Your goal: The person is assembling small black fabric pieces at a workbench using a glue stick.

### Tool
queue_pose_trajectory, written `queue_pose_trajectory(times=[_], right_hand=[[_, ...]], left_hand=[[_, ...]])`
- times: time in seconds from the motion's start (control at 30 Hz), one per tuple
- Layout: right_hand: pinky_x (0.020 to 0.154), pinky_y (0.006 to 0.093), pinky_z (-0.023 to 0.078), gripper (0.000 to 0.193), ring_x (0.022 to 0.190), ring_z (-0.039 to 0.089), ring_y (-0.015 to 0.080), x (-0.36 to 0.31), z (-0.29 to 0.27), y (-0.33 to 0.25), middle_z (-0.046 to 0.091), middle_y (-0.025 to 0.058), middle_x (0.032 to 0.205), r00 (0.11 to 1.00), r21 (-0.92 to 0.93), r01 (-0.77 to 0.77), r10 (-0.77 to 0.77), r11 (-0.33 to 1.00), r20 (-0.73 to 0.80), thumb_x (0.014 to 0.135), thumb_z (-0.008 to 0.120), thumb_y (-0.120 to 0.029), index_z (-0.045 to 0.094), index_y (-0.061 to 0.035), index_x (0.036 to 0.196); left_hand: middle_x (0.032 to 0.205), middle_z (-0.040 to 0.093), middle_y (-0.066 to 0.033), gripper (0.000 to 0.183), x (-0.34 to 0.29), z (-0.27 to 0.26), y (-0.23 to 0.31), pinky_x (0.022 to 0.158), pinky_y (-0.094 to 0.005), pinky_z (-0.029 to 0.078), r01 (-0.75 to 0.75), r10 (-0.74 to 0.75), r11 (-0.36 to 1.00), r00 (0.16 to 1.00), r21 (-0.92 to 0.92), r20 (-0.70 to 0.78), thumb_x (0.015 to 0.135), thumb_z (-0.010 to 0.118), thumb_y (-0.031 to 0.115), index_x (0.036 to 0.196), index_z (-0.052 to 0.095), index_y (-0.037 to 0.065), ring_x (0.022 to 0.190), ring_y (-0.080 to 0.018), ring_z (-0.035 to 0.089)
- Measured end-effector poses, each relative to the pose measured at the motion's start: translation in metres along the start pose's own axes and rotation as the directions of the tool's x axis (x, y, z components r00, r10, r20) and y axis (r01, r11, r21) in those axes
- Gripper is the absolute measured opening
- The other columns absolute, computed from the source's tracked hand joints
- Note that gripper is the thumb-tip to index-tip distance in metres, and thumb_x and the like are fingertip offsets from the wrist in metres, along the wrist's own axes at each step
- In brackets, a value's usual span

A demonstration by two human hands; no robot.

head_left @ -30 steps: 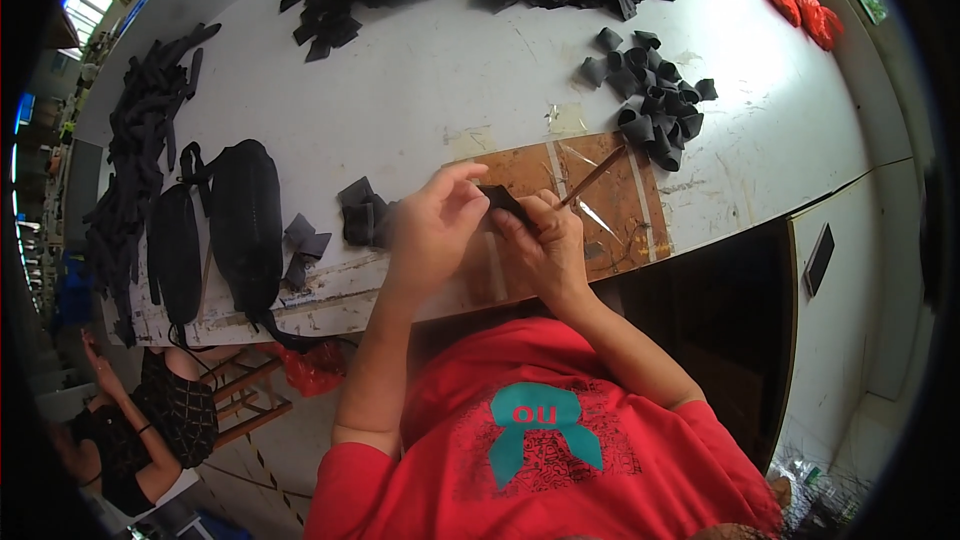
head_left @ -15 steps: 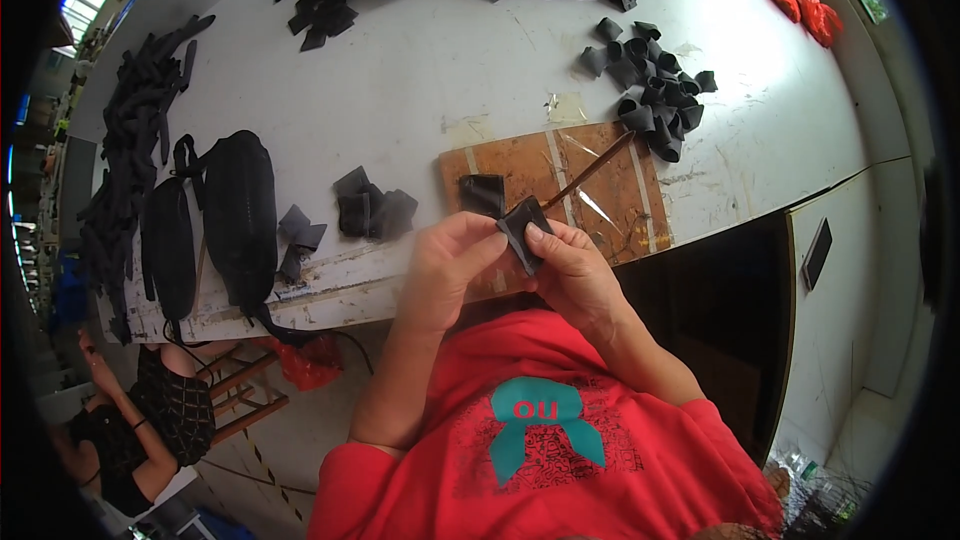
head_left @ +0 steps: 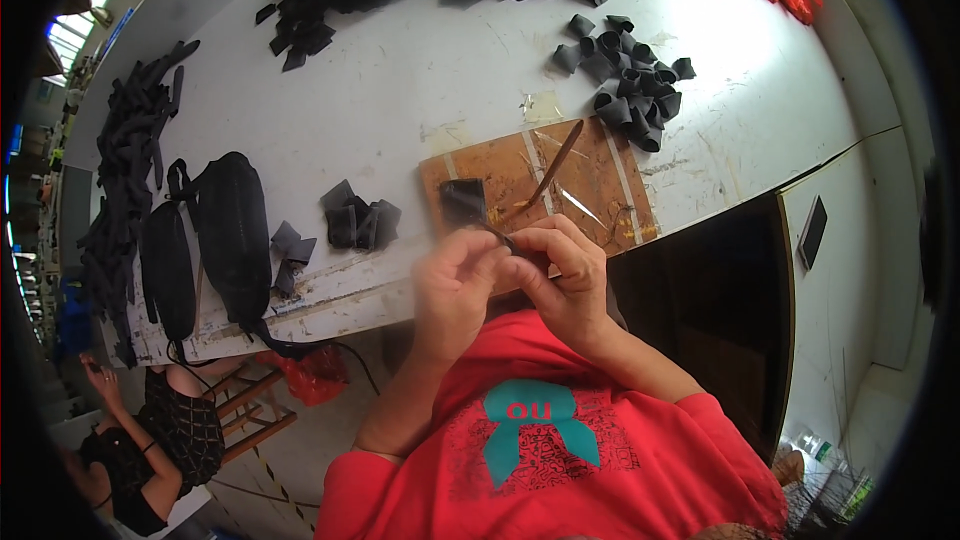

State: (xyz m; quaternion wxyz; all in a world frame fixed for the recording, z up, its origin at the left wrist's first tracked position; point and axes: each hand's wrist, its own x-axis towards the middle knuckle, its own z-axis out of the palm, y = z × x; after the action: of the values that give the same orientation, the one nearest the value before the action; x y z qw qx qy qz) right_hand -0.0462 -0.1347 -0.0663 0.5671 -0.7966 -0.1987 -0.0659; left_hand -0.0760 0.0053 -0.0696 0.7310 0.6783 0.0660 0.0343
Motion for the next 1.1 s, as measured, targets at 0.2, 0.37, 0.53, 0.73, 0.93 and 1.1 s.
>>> queue_pose_trajectory(times=[0.2, 0.37, 0.53, 0.73, 0.93, 1.1], right_hand=[[0.054, 0.0309, 0.047, 0.019, 0.065, 0.06, 0.0217, -0.004, 0.006, 0.01, 0.058, 0.0102, 0.08, 0.985, -0.296, 0.153, -0.168, 0.943, -0.026, 0.072, 0.068, 0.002, 0.061, -0.0013, 0.089], [0.052, 0.0345, 0.047, 0.016, 0.06, 0.057, 0.0264, 0.001, 0.016, 0.022, 0.054, 0.0098, 0.076, 0.968, -0.312, 0.1, -0.164, 0.945, -0.187, 0.069, 0.065, 0.0, 0.059, -0.0029, 0.084], [0.049, 0.0247, 0.041, 0.003, 0.06, 0.053, 0.01, 0.006, 0.0, 0.027, 0.052, -0.0015, 0.067, 0.869, 0.512, -0.483, 0.462, 0.711, 0.177, 0.081, 0.06, -0.002, 0.059, -0.0008, 0.084], [0.05, 0.0186, 0.031, 0.011, 0.057, 0.037, 0.0023, 0.011, -0.013, 0.026, 0.044, -0.0077, 0.067, 0.698, 0.749, -0.659, 0.312, -0.071, 0.644, 0.089, 0.06, -0.017, 0.058, -0.0077, 0.083], [0.048, 0.0189, 0.025, 0.027, 0.055, 0.032, 0.0017, 0.038, -0.043, -0.012, 0.041, -0.0082, 0.063, 0.764, 0.488, -0.643, 0.45, 0.591, 0.463, 0.093, 0.058, -0.029, 0.055, -0.0097, 0.075], [0.05, 0.0183, 0.031, 0.032, 0.058, 0.041, 0.0005, 0.093, -0.076, -0.04, 0.051, -0.0059, 0.065, 0.933, 0.473, -0.283, 0.125, 0.834, 0.338, 0.092, 0.059, -0.032, 0.061, -0.003, 0.078]], left_hand=[[0.079, 0.063, -0.0074, 0.007, -0.003, 0.019, -0.014, 0.061, -0.0252, 0.049, -0.243, 0.37, 0.833, 0.912, 0.498, -0.174, 0.086, 0.061, 0.002, 0.092, 0.059, -0.002, 0.067, -0.0097, 0.059], [0.079, 0.061, -0.0061, 0.014, 0.007, 0.019, -0.017, 0.042, -0.0198, 0.035, 0.089, -0.176, 0.906, 0.968, -0.413, -0.178, 0.082, 0.058, -0.006, 0.095, 0.055, 0.001, 0.047, -0.0063, 0.045], [0.079, 0.057, -0.0054, 0.023, 0.013, 0.005, -0.008, 0.038, -0.0188, 0.026, 0.345, -0.285, 0.675, 0.937, -0.652, 0.201, 0.08, 0.052, -0.007, 0.1, 0.052, 0.003, 0.04, -0.0037, 0.031], [0.084, 0.059, -0.0026, 0.013, 0.012, 0.026, -0.007, 0.057, -0.016, 0.041, -0.119, 0.119, 0.993, 0.972, 0.012, -0.201, 0.079, 0.054, -0.01, 0.088, 0.057, -0.002, 0.066, -0.0019, 0.051], [0.086, 0.062, -0.0133, 0.021, 0.034, 0.011, 0.032, 0.038, -0.0184, 0.033, 0.393, -0.187, 0.554, 0.918, -0.734, 0.35, 0.08, 0.049, -0.009, 0.1, 0.055, -0.003, 0.039, -0.002, 0.039], [0.085, 0.061, -0.015, 0.025, 0.058, 0.01, 0.074, 0.034, -0.018, 0.026, 0.463, 0.053, 0.422, 0.845, -0.779, 0.532, 0.084, 0.046, -0.005, 0.109, 0.051, -0.001, 0.034, -0.0016, 0.032]])
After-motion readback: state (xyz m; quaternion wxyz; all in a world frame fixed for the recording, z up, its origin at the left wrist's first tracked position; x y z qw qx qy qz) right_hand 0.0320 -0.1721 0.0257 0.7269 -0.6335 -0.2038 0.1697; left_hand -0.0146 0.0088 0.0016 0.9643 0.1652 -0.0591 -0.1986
